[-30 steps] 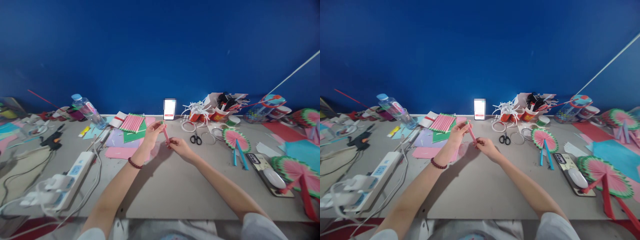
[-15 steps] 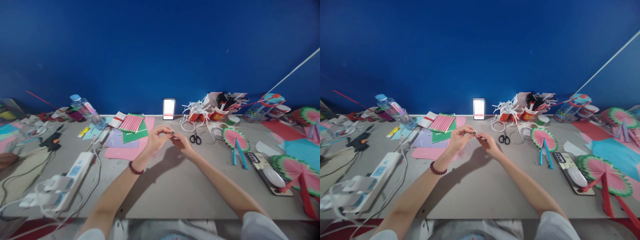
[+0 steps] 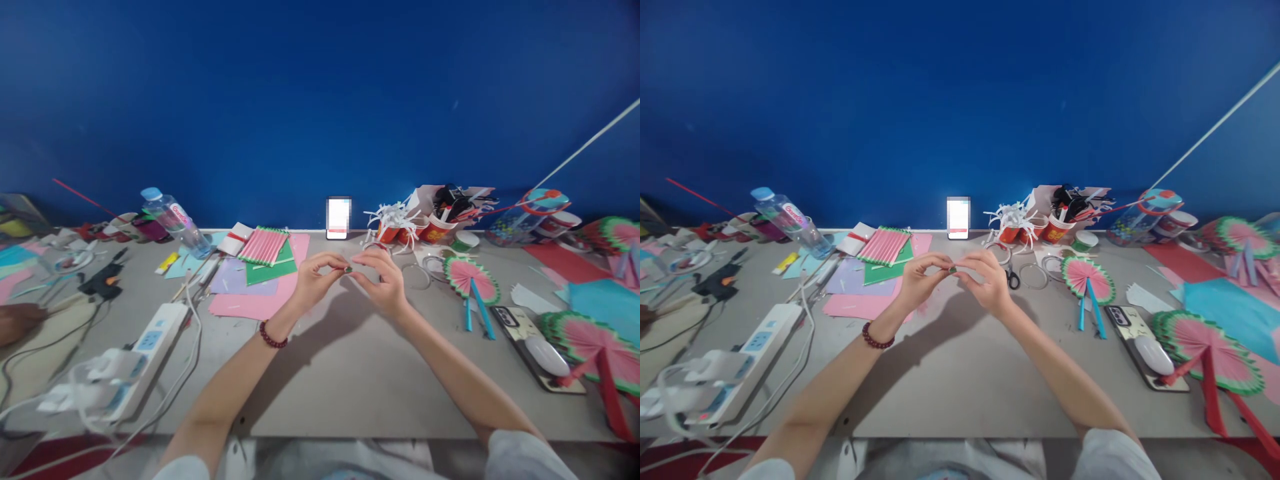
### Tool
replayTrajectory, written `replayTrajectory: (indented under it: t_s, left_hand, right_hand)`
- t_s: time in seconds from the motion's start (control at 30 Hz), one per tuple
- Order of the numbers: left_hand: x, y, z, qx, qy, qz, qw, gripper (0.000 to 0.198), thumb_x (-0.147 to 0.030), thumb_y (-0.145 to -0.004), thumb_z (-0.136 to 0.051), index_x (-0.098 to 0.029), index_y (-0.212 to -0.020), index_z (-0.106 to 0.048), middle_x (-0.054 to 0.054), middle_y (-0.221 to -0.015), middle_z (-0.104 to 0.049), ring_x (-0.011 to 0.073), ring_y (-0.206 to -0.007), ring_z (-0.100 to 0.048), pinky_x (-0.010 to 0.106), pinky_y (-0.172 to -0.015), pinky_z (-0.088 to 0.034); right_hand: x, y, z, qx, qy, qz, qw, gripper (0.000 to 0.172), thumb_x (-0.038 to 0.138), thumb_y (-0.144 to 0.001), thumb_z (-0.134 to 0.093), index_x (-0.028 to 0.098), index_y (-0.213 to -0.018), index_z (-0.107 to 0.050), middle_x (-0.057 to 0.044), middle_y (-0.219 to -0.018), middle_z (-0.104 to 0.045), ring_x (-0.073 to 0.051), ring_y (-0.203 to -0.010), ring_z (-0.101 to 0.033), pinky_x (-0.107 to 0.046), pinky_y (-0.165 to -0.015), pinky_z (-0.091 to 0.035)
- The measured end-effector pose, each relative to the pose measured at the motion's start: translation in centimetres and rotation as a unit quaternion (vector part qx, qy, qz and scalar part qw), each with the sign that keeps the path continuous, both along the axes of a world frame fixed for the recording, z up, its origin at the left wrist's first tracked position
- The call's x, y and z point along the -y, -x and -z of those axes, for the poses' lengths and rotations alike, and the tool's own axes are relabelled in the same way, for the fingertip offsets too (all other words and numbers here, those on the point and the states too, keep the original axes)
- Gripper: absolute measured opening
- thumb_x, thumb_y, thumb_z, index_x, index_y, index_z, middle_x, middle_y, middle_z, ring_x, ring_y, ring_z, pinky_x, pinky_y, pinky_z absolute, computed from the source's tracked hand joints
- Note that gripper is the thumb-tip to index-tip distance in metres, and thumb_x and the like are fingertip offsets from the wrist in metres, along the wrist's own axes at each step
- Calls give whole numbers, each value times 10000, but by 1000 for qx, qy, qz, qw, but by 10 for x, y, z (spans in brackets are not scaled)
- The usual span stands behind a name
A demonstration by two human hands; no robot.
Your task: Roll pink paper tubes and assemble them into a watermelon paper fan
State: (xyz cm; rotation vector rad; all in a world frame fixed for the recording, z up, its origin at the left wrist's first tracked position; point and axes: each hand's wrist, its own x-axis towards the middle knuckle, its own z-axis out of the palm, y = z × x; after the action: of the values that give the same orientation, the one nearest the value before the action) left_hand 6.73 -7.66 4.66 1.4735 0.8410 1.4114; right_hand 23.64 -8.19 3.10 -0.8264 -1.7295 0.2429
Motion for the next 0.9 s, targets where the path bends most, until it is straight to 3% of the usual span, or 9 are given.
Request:
replayTrajectory:
  t_s: [0.37,0.57,0.73,0.9]
  left_hand:
    - [-1,0,4,-44,-48,1,998,67,-295,-689,-736,-229,-696,-730,64,-798,-683,200,-794,-615,331,-806,-460]
    - [2,-1,2,-64,-58,-13,996,120,-311,-739,-692,-229,-825,-710,52,-835,-685,175,-768,-604,308,-758,-476]
    - [-1,0,2,-46,-45,-16,998,116,-285,-699,-729,-205,-780,-706,45,-800,-702,169,-745,-625,300,-746,-494]
    - [-5,2,7,-68,-82,13,994,149,-270,-747,-691,-191,-871,-711,58,-871,-716,170,-807,-649,302,-774,-517]
  right_hand:
    - [7,2,-13,29,-7,-4,1000,91,211,-823,-612,240,-843,-695,-50,-823,-657,-188,-814,-601,-355,-768,-492]
    - [7,1,-13,12,54,-28,998,91,262,-828,-608,234,-871,-683,-47,-856,-661,-177,-801,-605,-349,-787,-500]
    - [-1,-3,-8,-51,136,-99,984,272,306,-832,-609,242,-1093,-644,-66,-977,-637,-174,-880,-607,-324,-775,-519]
    - [-5,-4,-4,-73,133,-87,985,189,271,-803,-646,252,-983,-702,-64,-958,-632,-184,-903,-610,-329,-764,-529]
